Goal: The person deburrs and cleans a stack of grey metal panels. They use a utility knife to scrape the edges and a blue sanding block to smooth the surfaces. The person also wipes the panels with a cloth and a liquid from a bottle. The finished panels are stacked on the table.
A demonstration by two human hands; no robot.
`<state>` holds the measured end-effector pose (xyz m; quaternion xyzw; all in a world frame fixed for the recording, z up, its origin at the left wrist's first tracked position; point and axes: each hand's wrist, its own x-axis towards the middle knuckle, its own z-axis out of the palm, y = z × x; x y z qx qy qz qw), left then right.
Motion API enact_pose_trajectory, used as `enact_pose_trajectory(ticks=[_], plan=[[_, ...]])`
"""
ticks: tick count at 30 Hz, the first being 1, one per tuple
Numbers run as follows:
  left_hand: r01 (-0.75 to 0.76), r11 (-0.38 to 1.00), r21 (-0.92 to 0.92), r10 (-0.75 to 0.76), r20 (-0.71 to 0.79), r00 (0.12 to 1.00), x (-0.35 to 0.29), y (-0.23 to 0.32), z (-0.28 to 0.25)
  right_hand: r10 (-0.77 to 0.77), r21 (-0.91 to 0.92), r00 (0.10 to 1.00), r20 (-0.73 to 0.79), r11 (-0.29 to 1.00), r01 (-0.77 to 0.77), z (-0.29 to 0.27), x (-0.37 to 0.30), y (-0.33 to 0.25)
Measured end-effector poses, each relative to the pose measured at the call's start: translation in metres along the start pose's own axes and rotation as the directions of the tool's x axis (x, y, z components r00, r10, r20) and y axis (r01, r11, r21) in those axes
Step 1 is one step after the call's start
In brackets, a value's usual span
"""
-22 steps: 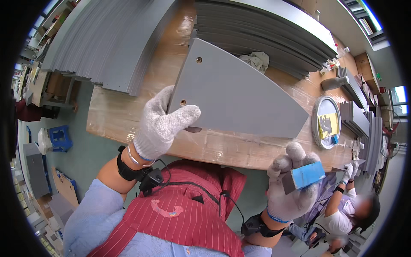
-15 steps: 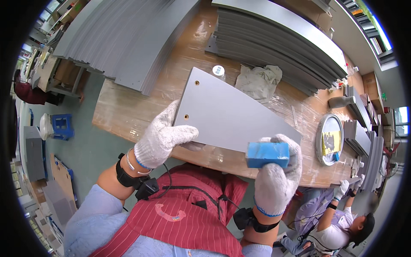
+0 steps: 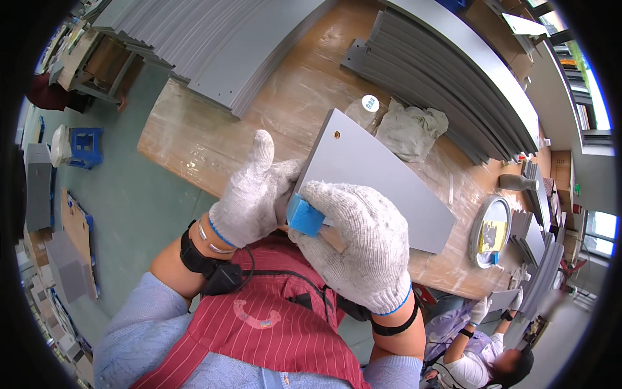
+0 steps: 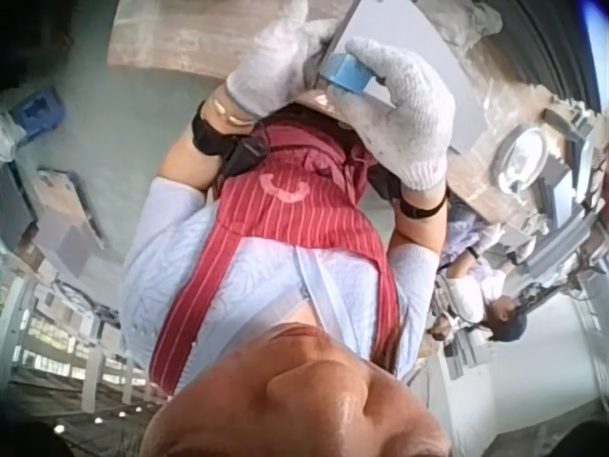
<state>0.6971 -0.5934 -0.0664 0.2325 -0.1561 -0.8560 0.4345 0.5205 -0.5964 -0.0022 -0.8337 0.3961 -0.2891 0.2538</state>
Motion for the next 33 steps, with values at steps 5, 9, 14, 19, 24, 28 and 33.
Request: enact_pose_trajectory(ticks=[5, 9, 14, 19, 24, 28, 33], plan=[[-0.028, 0.994, 0.103, 0.026, 0.026, 0.999, -0.001, 0.001, -0.003, -0.015, -0.100, 1.000, 0.024, 0.995, 0.018, 0.001, 0.014, 0.004], [-0.060, 0.988, 0.143, 0.060, 0.003, 0.998, 0.000, -0.004, -0.006, 0.039, -0.166, 0.996, -0.086, 0.985, -0.053, 0.002, 0.048, 0.025], [-0.048, 0.988, 0.145, 0.061, -0.090, 0.994, 0.001, -0.008, -0.014, 0.140, -0.096, 0.960, -0.241, 0.981, -0.167, -0.002, 0.083, 0.055], [0.043, 0.822, 0.567, 0.091, -0.206, 0.974, 0.009, 0.002, -0.019, 0.370, 0.222, 0.888, -0.273, 0.922, -0.316, -0.014, 0.068, 0.064], [0.050, 0.885, 0.462, 0.075, -0.248, 0.966, 0.015, -0.006, -0.022, 0.443, 0.296, 0.856, -0.266, 0.883, -0.364, -0.001, 0.048, 0.054], [0.018, 0.845, 0.534, 0.118, -0.220, 0.968, 0.013, -0.006, -0.017, 0.393, 0.232, 0.894, -0.215, 0.910, -0.344, 0.014, 0.042, 0.044], [0.074, 0.800, 0.596, 0.096, -0.248, 0.964, 0.009, -0.002, -0.016, 0.357, 0.188, 0.876, -0.323, 0.932, -0.311, 0.024, 0.031, 0.047]])
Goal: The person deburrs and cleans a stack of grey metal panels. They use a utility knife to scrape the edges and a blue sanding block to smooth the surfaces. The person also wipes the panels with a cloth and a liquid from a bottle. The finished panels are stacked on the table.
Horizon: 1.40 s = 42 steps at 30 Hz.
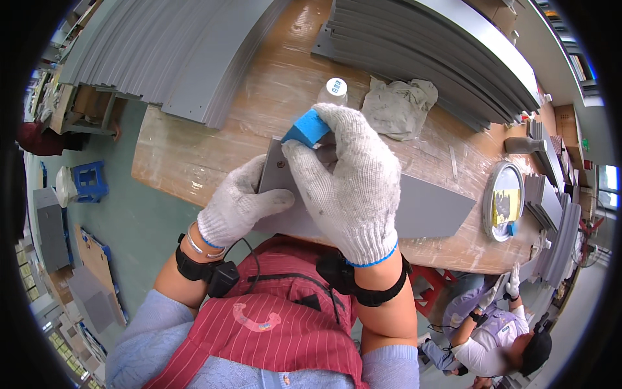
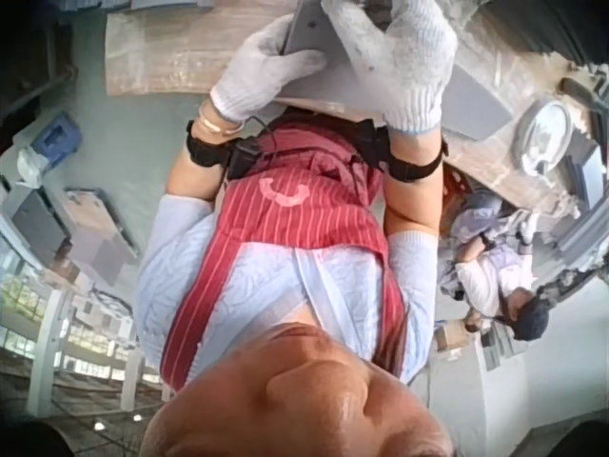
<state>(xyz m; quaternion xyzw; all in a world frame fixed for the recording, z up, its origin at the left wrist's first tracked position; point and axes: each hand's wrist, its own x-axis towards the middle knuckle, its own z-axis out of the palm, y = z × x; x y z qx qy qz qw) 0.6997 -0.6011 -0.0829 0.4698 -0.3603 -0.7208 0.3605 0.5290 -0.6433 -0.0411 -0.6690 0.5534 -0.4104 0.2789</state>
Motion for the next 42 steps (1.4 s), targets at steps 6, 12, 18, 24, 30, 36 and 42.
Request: enact_pose_trajectory(ticks=[6, 12, 18, 24, 30, 36, 42], plan=[[-0.058, 0.998, 0.024, 0.059, -0.013, 0.998, -0.001, -0.003, 0.002, 0.094, 0.017, 0.987, -0.128, 0.996, -0.093, -0.037, -0.015, 0.023], [-0.027, 0.996, 0.085, 0.035, -0.099, 0.994, 0.004, -0.002, 0.010, -0.118, -0.074, 0.992, -0.054, 0.991, 0.114, -0.011, -0.010, 0.003], [-0.069, 0.993, 0.095, 0.082, -0.144, 0.986, 0.004, -0.005, 0.009, -0.040, -0.156, 0.981, -0.189, 0.988, 0.010, -0.049, -0.031, 0.057], [-0.063, 0.989, 0.131, 0.083, -0.154, 0.984, 0.009, -0.005, 0.007, 0.187, -0.258, 0.843, -0.504, 0.899, -0.354, -0.134, -0.066, 0.165], [-0.036, 0.986, 0.164, 0.067, -0.188, 0.980, 0.016, -0.010, -0.004, 0.158, -0.025, 0.867, -0.473, 0.981, -0.192, -0.110, -0.052, 0.133], [-0.066, 0.965, 0.254, 0.118, -0.198, 0.973, 0.019, -0.013, -0.014, 0.074, -0.171, 0.916, -0.393, 0.973, -0.152, -0.116, -0.051, 0.154], [-0.043, 0.954, 0.295, 0.108, -0.206, 0.973, 0.026, -0.013, -0.027, 0.217, -0.180, 0.830, -0.514, 0.919, -0.351, -0.185, -0.069, 0.223]])
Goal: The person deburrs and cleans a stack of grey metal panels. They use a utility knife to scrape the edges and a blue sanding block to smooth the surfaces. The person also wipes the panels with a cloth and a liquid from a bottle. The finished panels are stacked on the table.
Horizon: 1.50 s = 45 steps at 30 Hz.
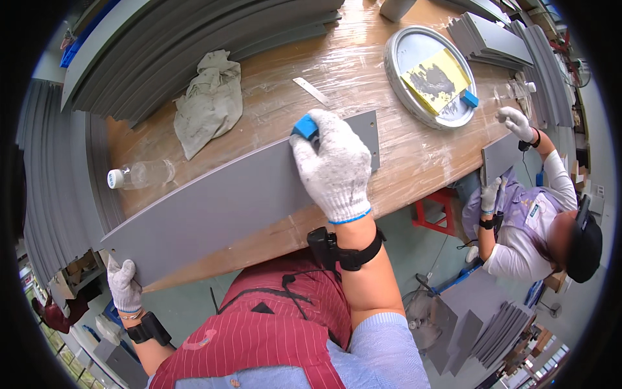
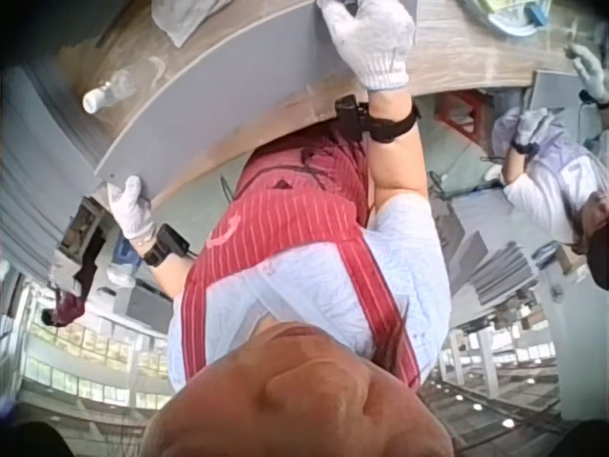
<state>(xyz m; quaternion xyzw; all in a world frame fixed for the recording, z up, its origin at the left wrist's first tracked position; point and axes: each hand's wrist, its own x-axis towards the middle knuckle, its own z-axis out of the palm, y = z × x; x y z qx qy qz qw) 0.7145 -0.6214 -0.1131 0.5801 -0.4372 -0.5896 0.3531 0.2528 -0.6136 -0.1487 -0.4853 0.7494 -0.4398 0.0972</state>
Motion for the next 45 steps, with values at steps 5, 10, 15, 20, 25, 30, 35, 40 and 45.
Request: enact_pose_trajectory(ticks=[5, 10, 15, 20, 25, 30, 35, 40, 45], plan=[[0.036, 0.999, 0.021, -0.036, -0.020, 0.999, 0.008, -0.009, -0.008, 0.066, -0.228, 0.989, -0.130, 0.969, -0.095, -0.029, 0.034, 0.087], [0.145, 0.989, -0.029, -0.146, -0.026, 0.989, 0.025, -0.035, -0.015, 0.276, -0.194, 0.939, -0.207, 0.929, -0.316, -0.061, 0.060, 0.159], [0.264, 0.962, -0.076, -0.270, -0.087, 0.959, 0.045, -0.077, -0.005, 0.536, 0.267, 0.844, -0.020, 0.816, -0.512, -0.068, 0.060, 0.176], [0.379, 0.925, -0.040, -0.376, -0.257, 0.890, 0.067, -0.109, 0.004, 0.443, 0.277, 0.893, 0.087, 0.850, -0.448, -0.063, 0.056, 0.176], [0.500, 0.866, 0.021, -0.464, -0.339, 0.818, 0.077, -0.096, 0.032, 0.423, 0.168, 0.888, 0.183, 0.876, -0.452, -0.055, 0.061, 0.173], [0.513, 0.859, 0.002, -0.487, -0.310, 0.817, 0.075, -0.100, 0.024, 0.382, 0.106, 0.877, 0.291, 0.898, -0.427, -0.050, 0.076, 0.161], [0.476, 0.880, 0.010, -0.442, -0.353, 0.825, 0.075, -0.104, 0.023, 0.282, -0.072, 0.906, 0.315, 0.959, -0.274, -0.040, 0.083, 0.173], [0.510, 0.860, -0.005, -0.484, -0.326, 0.812, 0.076, -0.103, 0.024, 0.255, -0.050, 0.898, 0.358, 0.966, -0.254, -0.046, 0.080, 0.170], [0.511, 0.859, -0.008, -0.487, -0.315, 0.814, 0.079, -0.097, 0.031, 0.303, -0.005, 0.852, 0.427, 0.943, -0.333, -0.079, 0.054, 0.171]])
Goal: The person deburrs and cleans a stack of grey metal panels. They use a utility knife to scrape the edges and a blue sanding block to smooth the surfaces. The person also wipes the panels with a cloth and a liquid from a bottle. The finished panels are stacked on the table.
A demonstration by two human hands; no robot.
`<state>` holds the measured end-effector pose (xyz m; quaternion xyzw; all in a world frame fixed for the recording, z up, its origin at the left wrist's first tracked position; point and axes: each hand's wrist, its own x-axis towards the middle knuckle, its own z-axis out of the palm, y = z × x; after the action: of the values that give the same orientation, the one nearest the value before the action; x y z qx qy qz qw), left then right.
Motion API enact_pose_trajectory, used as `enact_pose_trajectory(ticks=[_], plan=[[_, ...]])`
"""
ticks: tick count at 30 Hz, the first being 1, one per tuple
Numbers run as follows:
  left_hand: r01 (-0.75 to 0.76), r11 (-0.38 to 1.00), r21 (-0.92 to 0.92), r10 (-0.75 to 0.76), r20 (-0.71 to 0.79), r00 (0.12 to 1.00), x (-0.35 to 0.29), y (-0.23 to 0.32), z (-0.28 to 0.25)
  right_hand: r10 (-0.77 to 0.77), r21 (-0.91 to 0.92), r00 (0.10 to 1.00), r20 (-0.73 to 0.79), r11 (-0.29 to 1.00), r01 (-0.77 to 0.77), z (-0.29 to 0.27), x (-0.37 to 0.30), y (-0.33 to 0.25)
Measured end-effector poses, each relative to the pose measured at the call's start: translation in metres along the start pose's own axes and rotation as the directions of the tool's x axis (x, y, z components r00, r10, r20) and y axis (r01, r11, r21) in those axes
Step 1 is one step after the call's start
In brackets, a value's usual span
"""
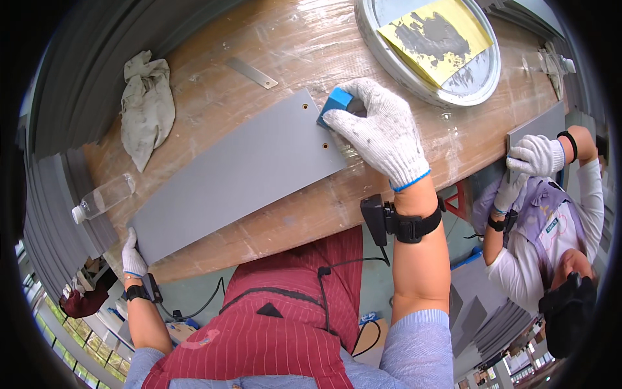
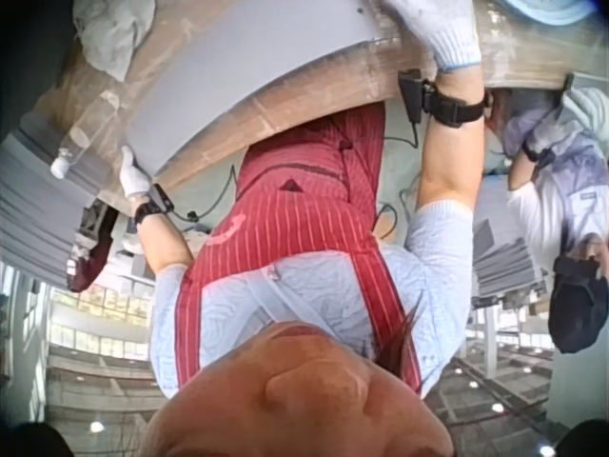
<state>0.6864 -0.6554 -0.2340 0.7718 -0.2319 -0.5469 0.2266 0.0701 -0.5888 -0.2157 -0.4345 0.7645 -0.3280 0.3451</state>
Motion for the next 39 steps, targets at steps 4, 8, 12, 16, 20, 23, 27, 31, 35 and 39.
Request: enact_pose_trajectory(ticks=[4, 8, 12, 16, 20, 23, 27, 31, 35, 39], plan=[[0.002, 1.000, -0.003, -0.002, 0.000, 1.000, -0.003, 0.001, 0.005, 0.095, 0.114, 0.995, -0.013, 0.989, -0.093, -0.012, -0.059, 0.005], [0.015, 1.000, 0.009, -0.015, 0.001, 1.000, -0.003, 0.000, 0.003, 0.266, 0.278, 0.962, -0.056, 0.930, -0.241, -0.019, -0.104, 0.003], [0.027, 0.999, 0.017, -0.027, 0.006, 1.000, -0.003, -0.001, -0.001, 0.111, 0.627, 0.994, -0.024, 0.776, -0.071, 0.017, -0.117, -0.021], [0.008, 0.999, 0.034, -0.009, 0.020, 1.000, -0.001, 0.008, 0.008, -0.044, 0.855, 0.961, 0.272, 0.468, -0.221, 0.101, -0.108, -0.058], [0.001, 1.000, 0.005, -0.001, 0.035, 0.999, 0.001, 0.002, 0.001, 0.214, 0.962, 0.941, 0.262, -0.140, -0.235, 0.112, -0.083, -0.048], [0.007, 1.000, -0.006, -0.007, 0.004, 1.000, 0.004, -0.003, -0.002, 0.261, 0.975, 0.940, -0.220, 0.026, 0.221, 0.058, -0.067, 0.002], [0.023, 1.000, -0.001, -0.023, -0.001, 1.000, 0.004, 0.002, 0.004, 0.300, 0.874, 0.827, -0.476, 0.267, 0.406, 0.013, -0.075, 0.043], [0.010, 1.000, 0.029, -0.009, -0.007, 1.000, 0.004, 0.003, 0.003, 0.272, 0.917, 0.884, -0.380, 0.238, 0.321, 0.043, -0.101, 0.001], [0.003, 0.999, 0.034, -0.003, 0.007, 1.000, 0.008, 0.002, -0.001, 0.104, 0.931, 0.989, 0.104, 0.341, -0.134, 0.079, -0.123, -0.028], [-0.002, 1.000, 0.026, 0.002, 0.010, 1.000, 0.006, 0.005, 0.005, 0.174, 0.973, 0.983, 0.052, 0.213, -0.090, 0.089, -0.121, -0.031]])
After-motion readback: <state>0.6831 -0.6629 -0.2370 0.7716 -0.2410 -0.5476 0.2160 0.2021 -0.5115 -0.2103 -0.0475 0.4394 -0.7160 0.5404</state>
